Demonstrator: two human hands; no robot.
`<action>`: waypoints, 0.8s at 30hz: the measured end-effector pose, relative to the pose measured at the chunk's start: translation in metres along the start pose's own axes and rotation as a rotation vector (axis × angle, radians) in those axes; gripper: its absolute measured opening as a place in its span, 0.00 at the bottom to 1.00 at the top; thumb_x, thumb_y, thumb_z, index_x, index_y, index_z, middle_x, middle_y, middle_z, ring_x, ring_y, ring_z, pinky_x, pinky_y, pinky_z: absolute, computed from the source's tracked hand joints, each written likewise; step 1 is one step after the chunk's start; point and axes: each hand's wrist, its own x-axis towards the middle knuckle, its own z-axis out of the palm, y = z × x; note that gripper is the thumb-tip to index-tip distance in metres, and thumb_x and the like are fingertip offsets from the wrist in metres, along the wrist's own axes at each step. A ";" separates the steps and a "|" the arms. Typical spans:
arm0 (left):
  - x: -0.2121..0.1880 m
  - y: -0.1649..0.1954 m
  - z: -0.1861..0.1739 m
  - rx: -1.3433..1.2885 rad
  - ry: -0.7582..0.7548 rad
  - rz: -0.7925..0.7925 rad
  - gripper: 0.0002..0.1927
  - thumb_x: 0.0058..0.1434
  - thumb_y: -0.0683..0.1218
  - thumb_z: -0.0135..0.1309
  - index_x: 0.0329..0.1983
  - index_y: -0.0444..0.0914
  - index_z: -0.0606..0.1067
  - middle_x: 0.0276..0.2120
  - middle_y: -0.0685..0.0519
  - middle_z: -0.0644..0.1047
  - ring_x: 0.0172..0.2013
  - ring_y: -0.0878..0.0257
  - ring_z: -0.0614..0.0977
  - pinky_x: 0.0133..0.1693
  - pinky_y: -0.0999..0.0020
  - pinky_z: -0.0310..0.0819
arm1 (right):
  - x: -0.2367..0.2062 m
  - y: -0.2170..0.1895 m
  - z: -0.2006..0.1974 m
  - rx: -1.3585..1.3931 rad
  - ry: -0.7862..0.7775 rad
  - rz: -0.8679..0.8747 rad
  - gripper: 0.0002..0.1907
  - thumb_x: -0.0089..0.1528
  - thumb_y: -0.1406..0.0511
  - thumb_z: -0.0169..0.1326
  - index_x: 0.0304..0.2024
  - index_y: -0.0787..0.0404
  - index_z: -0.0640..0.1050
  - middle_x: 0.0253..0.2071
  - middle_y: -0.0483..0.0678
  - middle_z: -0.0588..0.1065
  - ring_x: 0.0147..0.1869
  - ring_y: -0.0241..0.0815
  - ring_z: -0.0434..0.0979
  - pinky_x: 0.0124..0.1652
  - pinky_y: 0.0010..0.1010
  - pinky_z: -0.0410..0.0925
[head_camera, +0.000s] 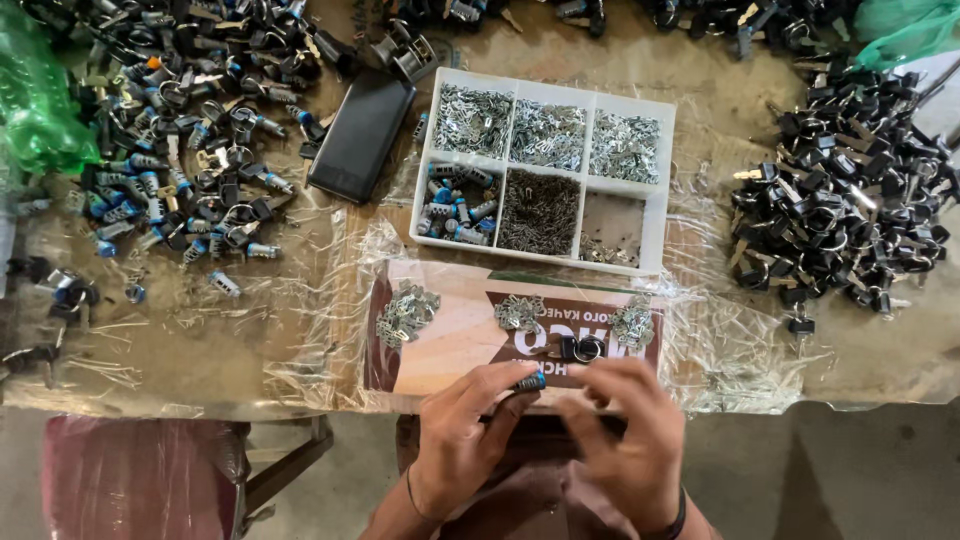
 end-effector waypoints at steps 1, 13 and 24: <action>0.000 0.000 0.000 -0.003 -0.005 0.012 0.19 0.59 0.36 0.64 0.53 0.38 0.77 0.45 0.46 0.83 0.43 0.53 0.87 0.43 0.67 0.82 | 0.001 -0.003 -0.001 0.001 -0.049 -0.021 0.16 0.52 0.71 0.68 0.43 0.62 0.82 0.39 0.48 0.78 0.36 0.38 0.79 0.36 0.27 0.73; -0.009 -0.004 0.006 -0.106 -0.026 0.018 0.20 0.59 0.34 0.63 0.55 0.37 0.76 0.44 0.49 0.85 0.43 0.56 0.89 0.43 0.68 0.84 | 0.016 0.000 -0.010 -0.071 -0.182 -0.304 0.12 0.53 0.71 0.67 0.39 0.59 0.83 0.37 0.45 0.79 0.37 0.39 0.80 0.35 0.27 0.71; -0.006 -0.014 -0.012 -0.071 0.145 -0.067 0.17 0.58 0.36 0.66 0.50 0.34 0.78 0.44 0.48 0.85 0.44 0.61 0.89 0.47 0.70 0.83 | -0.005 0.014 0.019 -0.349 -0.071 -0.110 0.07 0.57 0.66 0.67 0.36 0.59 0.84 0.34 0.43 0.80 0.26 0.32 0.78 0.25 0.23 0.69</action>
